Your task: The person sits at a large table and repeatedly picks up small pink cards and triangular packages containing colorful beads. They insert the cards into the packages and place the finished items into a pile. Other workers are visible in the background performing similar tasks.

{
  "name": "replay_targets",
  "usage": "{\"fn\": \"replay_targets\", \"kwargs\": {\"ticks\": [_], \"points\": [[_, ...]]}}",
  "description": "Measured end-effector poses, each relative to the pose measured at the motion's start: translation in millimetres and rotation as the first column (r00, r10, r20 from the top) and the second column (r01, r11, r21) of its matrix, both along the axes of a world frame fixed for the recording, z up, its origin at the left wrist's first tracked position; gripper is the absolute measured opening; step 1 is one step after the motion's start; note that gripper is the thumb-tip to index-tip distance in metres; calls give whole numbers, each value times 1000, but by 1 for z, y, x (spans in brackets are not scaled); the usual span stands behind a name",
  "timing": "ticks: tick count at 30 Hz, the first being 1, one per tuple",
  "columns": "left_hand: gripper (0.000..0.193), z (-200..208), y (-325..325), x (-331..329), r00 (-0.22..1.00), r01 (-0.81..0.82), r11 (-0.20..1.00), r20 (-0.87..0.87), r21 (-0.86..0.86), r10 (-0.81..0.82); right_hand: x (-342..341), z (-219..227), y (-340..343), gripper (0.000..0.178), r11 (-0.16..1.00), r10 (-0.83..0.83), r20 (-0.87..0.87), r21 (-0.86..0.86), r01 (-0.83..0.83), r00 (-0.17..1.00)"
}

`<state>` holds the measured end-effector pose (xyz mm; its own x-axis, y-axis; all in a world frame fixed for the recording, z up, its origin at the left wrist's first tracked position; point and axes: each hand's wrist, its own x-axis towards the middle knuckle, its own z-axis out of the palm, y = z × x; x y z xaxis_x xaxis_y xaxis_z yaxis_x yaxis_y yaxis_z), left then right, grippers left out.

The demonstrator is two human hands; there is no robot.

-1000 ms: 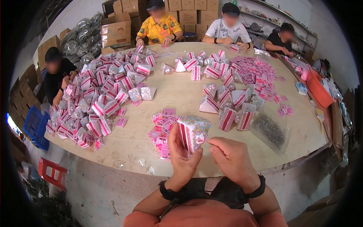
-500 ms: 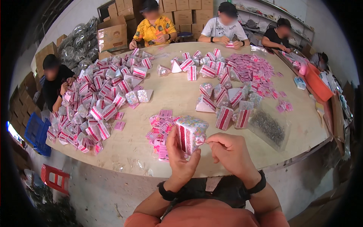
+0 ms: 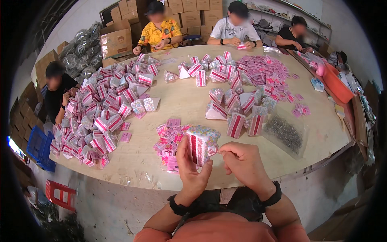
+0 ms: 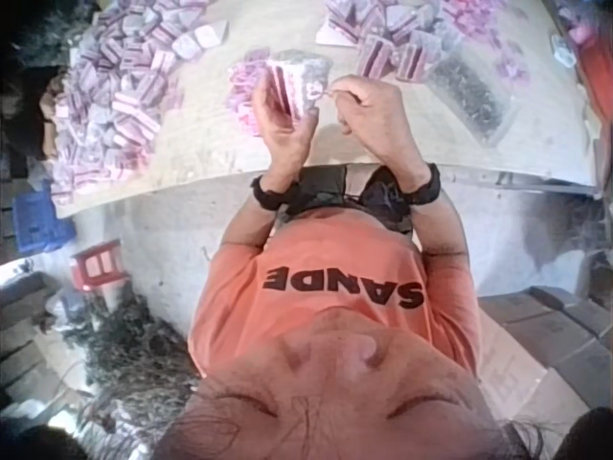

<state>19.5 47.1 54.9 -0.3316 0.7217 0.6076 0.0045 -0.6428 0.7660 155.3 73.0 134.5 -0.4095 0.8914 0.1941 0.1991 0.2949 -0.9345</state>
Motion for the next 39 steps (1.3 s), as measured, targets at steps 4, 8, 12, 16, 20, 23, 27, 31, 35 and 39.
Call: {"fn": "replay_targets", "kwargs": {"ticks": [4,8,12,16,20,23,27,31,35,39], "points": [[81,-1,1,-1,998,-32,999,-58,14,33,0,-12,6,13,987,-27,64,161,16,998],[77,1,2,-3,969,-144,990,-203,11,143,-5,-11,5,12,972,-73,118,231,44,990],[70,-7,0,-10,908,-266,963,-326,36,263,-11,-19,8,11,954,-92,118,296,53,989],[68,-1,1,-11,847,-308,946,-424,102,321,-9,-26,7,8,962,-110,154,266,66,982],[70,2,-1,-16,816,-328,942,-482,72,321,-16,-22,4,9,991,-101,88,98,93,991],[71,5,-3,-22,783,-340,935,-521,99,340,-24,-24,9,10,995,-92,-9,-31,92,996],[67,11,-6,-31,717,-367,918,-584,149,381,-26,-19,15,10,922,-15,-102,-387,-26,995],[62,6,-4,-37,632,-386,901,-655,197,414,-29,-31,20,9,907,6,-199,-412,-89,980],[61,4,-6,-41,652,-397,905,-646,157,398,-41,-42,17,10,977,-67,-58,-206,54,996],[63,2,-8,-45,706,-356,932,-633,69,316,-41,-44,17,10,975,-18,-37,-223,10,999]]}}
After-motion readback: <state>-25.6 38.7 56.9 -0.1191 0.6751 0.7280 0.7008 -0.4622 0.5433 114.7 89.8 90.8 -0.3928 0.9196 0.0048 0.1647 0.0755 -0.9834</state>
